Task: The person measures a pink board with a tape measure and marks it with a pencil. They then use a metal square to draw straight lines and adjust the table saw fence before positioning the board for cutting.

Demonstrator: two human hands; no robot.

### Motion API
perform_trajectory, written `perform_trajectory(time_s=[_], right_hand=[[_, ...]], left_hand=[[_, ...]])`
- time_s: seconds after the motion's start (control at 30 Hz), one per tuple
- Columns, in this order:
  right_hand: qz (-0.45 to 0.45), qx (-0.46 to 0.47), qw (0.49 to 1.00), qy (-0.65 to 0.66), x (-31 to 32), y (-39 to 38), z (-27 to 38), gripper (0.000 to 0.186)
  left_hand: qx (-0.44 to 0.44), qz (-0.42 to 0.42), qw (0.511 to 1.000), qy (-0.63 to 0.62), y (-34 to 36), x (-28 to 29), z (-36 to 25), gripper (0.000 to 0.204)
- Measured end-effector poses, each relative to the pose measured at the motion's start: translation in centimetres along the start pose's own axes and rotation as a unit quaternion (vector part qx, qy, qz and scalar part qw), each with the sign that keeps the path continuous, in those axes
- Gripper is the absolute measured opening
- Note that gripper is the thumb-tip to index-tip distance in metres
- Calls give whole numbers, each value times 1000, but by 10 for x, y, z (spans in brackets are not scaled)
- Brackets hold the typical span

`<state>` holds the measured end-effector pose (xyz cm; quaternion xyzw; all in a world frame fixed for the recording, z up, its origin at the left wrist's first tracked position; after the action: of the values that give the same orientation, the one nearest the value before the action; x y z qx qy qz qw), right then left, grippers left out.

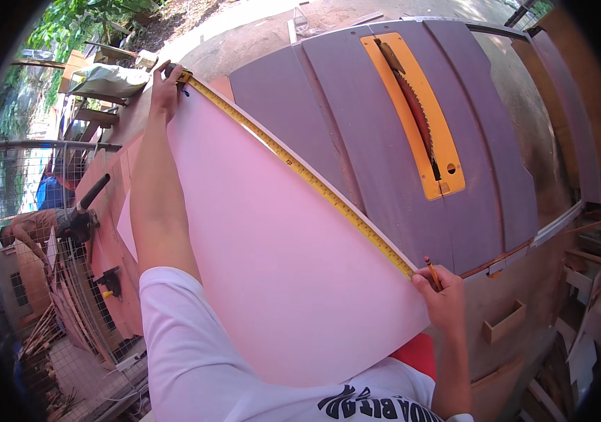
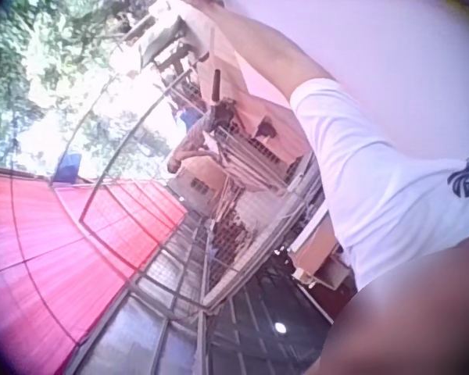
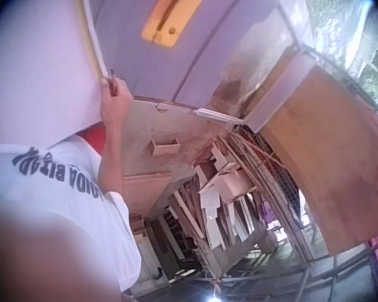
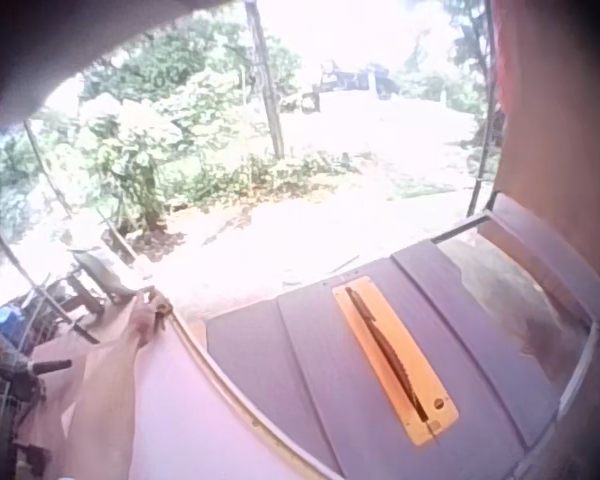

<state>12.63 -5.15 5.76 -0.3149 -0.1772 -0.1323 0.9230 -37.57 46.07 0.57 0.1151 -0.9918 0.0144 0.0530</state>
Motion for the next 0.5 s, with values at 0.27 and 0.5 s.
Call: perform_trajectory(time_s=[0.27, 0.5], right_hand=[[-30, 60, 997, -30, -7, -4, 4, 17], [24, -48, 998, 24, 7, 18, 5, 26]], left_hand=[[-40, -40, 993, 104, -8, -9, -4, 59], [-165, 5, 922, 351, 58, 35, 50, 50]])
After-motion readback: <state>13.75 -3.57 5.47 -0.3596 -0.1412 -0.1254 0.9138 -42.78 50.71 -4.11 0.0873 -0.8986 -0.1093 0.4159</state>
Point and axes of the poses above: each hand's wrist, its own y-axis towards the middle knuckle, its own x-axis out of the back of the hand, z = x × y, the point moved 1 cm from there along y, towards the middle knuckle, and after that the axes turned 5 degrees about -z, right-handed, at the moved point
